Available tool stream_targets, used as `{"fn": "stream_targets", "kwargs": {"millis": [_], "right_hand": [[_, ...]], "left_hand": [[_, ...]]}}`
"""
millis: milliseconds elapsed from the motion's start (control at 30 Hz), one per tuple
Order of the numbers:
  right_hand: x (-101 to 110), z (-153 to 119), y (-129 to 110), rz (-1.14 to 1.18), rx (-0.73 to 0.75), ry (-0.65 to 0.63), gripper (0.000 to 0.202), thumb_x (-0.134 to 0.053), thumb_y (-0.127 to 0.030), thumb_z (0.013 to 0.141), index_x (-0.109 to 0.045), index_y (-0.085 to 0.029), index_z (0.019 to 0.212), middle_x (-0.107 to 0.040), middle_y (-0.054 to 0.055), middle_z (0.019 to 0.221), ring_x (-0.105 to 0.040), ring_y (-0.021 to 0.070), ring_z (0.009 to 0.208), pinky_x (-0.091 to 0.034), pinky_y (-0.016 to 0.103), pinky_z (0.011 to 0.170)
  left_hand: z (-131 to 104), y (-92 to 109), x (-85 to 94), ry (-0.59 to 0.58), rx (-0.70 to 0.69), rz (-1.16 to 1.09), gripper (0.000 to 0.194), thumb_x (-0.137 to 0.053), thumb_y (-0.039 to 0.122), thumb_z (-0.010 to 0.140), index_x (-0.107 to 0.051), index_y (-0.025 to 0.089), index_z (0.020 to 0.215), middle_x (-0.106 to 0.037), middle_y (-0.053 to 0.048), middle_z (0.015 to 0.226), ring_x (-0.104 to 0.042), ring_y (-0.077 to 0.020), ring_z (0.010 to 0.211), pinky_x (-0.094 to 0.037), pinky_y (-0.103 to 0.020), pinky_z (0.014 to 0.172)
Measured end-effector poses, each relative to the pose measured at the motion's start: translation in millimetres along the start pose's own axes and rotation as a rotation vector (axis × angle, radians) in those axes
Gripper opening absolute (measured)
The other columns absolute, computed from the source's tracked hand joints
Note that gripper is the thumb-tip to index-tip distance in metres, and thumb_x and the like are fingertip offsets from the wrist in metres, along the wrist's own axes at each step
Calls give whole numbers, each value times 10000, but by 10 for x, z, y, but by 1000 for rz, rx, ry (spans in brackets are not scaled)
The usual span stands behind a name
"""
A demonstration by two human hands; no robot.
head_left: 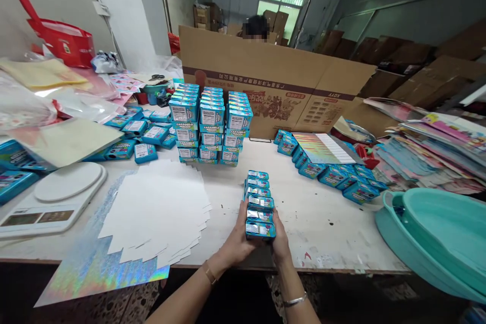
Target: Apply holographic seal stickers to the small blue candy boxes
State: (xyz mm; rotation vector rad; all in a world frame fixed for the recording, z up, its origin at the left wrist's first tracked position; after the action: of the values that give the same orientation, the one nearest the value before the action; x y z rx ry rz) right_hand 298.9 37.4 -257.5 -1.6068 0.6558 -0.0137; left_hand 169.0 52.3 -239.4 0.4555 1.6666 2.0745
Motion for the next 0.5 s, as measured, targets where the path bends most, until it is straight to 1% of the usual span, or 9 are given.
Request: {"fn": "stream_targets", "kwargs": {"millis": [67, 100, 167, 233, 300, 367, 400, 433, 500], "right_hand": [[8, 2, -26, -25, -25, -26, 706, -614, -673, 827, -586, -246, 1388, -605, 54, 1423, -522, 299, 1357, -438, 485, 1120], [7, 0, -83, -64, -3, -37, 732, -580, -679, 849, -526, -255, 1444, -553, 60, 1476, -498, 299, 1379, -429, 493, 1125], [-26, -15, -283, -221, 126, -69, 743, -447, -668, 927, -350, -279, 1552, -388, 59, 1596, -390, 279, 1457, -378, 505, 1159], [-134, -59, -515, -531, 314, -120, 695, -336, -617, 983, -241, -290, 1589, -232, 45, 1661, -230, 264, 1526, -270, 536, 1207], [-301, -117, -651, -957, 440, -175, 628, -312, -546, 1007, -289, -284, 1576, -188, 43, 1672, -123, 281, 1549, -142, 600, 1222], [-449, -151, -674, -1347, 448, -218, 573, -331, -464, 1014, -368, -257, 1547, -209, 65, 1664, -98, 306, 1551, -72, 654, 1204], [-500, -157, -671, -1475, 426, -233, 562, -333, -428, 1016, -375, -239, 1544, -209, 78, 1663, -99, 308, 1550, -61, 666, 1197], [-534, -155, -669, -1551, 399, -246, 564, -337, -400, 1016, -364, -217, 1549, -196, 91, 1663, -94, 304, 1551, -56, 668, 1195], [-548, -127, -676, -1553, 359, -269, 588, -371, -395, 1004, -348, -186, 1553, -169, 110, 1664, -75, 302, 1553, -27, 674, 1189]], "left_hand": [[-1, -18, 22, -11, 4, 54, 1213, -791, 303, 777, 102, 273, 1597, -1, -149, 1695, -53, -373, 1548, -92, -551, 1253], [-7, -36, 38, -18, 10, 86, 1214, -789, 282, 775, 103, 272, 1597, 24, -146, 1696, -4, -371, 1549, -73, -557, 1252], [-29, -83, 69, -36, 18, 155, 1230, -804, 250, 750, 84, 271, 1601, 61, -131, 1696, 115, -370, 1534, -42, -573, 1247], [-60, -132, 90, -57, 11, 206, 1224, -800, 230, 744, 70, 274, 1604, 84, -117, 1696, 169, -364, 1522, -32, -584, 1245], [-90, -163, 106, -58, -8, 220, 1176, -757, 221, 781, 83, 277, 1602, 64, -119, 1698, 101, -358, 1540, -48, -584, 1247], [-106, -174, 116, -42, -16, 224, 1121, -715, 219, 816, 81, 269, 1603, 32, -132, 1697, 13, -355, 1551, -61, -582, 1249], [-108, -171, 115, -35, -12, 222, 1119, -720, 226, 814, 70, 261, 1605, 22, -141, 1696, -9, -359, 1552, -67, -581, 1249], [-107, -163, 107, -36, -2, 210, 1146, -745, 240, 796, 66, 253, 1606, 18, -151, 1695, -29, -368, 1550, -83, -582, 1247], [-100, -139, 71, -58, 35, 139, 1253, -799, 284, 754, 130, 250, 1594, 7, -185, 1688, -123, -389, 1538, -159, -595, 1231]]}}
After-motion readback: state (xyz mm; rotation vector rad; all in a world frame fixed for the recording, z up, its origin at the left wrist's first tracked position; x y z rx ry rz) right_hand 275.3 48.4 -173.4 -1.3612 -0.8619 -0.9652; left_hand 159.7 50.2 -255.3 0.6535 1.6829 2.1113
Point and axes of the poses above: each hand's wrist, its own z-axis towards the middle knuckle, its own x-axis out of the back of the hand, y = z × x, the point moved 6 cm from there along z, towards the middle knuckle
